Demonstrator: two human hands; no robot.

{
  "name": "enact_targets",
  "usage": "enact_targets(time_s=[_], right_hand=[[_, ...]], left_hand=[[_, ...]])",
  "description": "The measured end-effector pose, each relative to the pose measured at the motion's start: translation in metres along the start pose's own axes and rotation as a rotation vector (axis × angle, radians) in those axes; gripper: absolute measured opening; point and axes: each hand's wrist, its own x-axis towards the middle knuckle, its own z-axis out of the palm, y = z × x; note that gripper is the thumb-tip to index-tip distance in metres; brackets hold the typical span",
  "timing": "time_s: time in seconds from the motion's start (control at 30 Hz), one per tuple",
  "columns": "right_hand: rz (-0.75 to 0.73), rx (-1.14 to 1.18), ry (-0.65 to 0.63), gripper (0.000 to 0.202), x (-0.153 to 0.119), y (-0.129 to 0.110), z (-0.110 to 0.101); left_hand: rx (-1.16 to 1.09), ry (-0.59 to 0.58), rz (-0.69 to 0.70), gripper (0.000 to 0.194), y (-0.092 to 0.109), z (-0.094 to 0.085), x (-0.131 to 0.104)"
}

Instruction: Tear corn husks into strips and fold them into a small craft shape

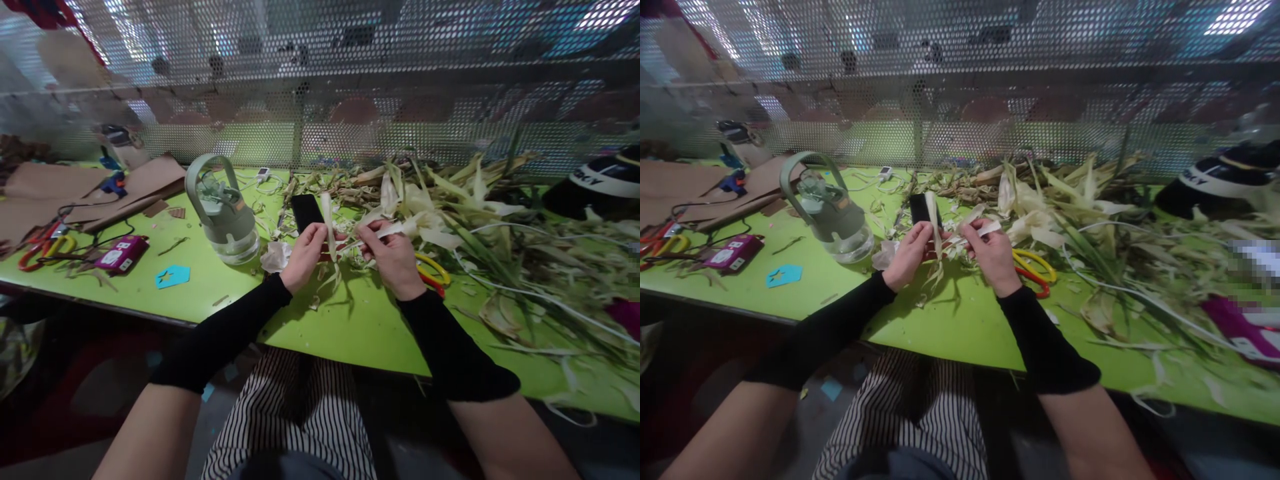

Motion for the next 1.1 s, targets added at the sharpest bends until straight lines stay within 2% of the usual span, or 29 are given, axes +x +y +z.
enact_targets(time_s=[0.1, 0.23, 0.3, 0.43, 0.53, 0.67, 0.83, 0.97, 1.1], right_hand=[[0.020, 0.026, 0.012, 0.046, 0.001, -0.002, 0.000], [-0.015, -0.001, 0.044, 0.048, 0.001, -0.005, -0.001], [-0.034, -0.007, 0.050, 0.048, 0.001, -0.005, -0.001], [-0.005, -0.007, 0.045, 0.046, 0.001, -0.005, 0.000], [0.046, 0.004, 0.021, 0.048, 0.000, -0.004, 0.001], [0.087, 0.050, -0.061, 0.054, 0.000, -0.004, 0.001], [0.101, 0.140, -0.017, 0.070, 0.002, -0.005, 0.001], [0.160, 0.099, -0.158, 0.054, -0.001, -0.009, 0.002], [0.059, -0.033, -0.184, 0.047, -0.007, -0.013, 0.001]], left_hand=[[-0.030, -0.040, -0.034, 0.016, 0.001, -0.002, -0.001], [-0.028, -0.226, -0.182, 0.013, -0.002, -0.003, 0.000], [-0.008, -0.276, -0.208, 0.015, -0.005, -0.004, 0.001], [0.166, -0.374, -0.157, 0.011, -0.011, -0.005, 0.005], [0.339, -0.467, -0.084, 0.018, -0.015, -0.005, 0.007], [0.432, -0.441, 0.038, 0.034, -0.017, -0.005, 0.005], [0.364, -0.324, 0.091, 0.037, -0.013, -0.005, 0.002], [0.348, -0.365, 0.064, 0.035, -0.008, -0.003, 0.002], [0.374, -0.358, 0.032, 0.028, -0.009, -0.002, 0.002]])
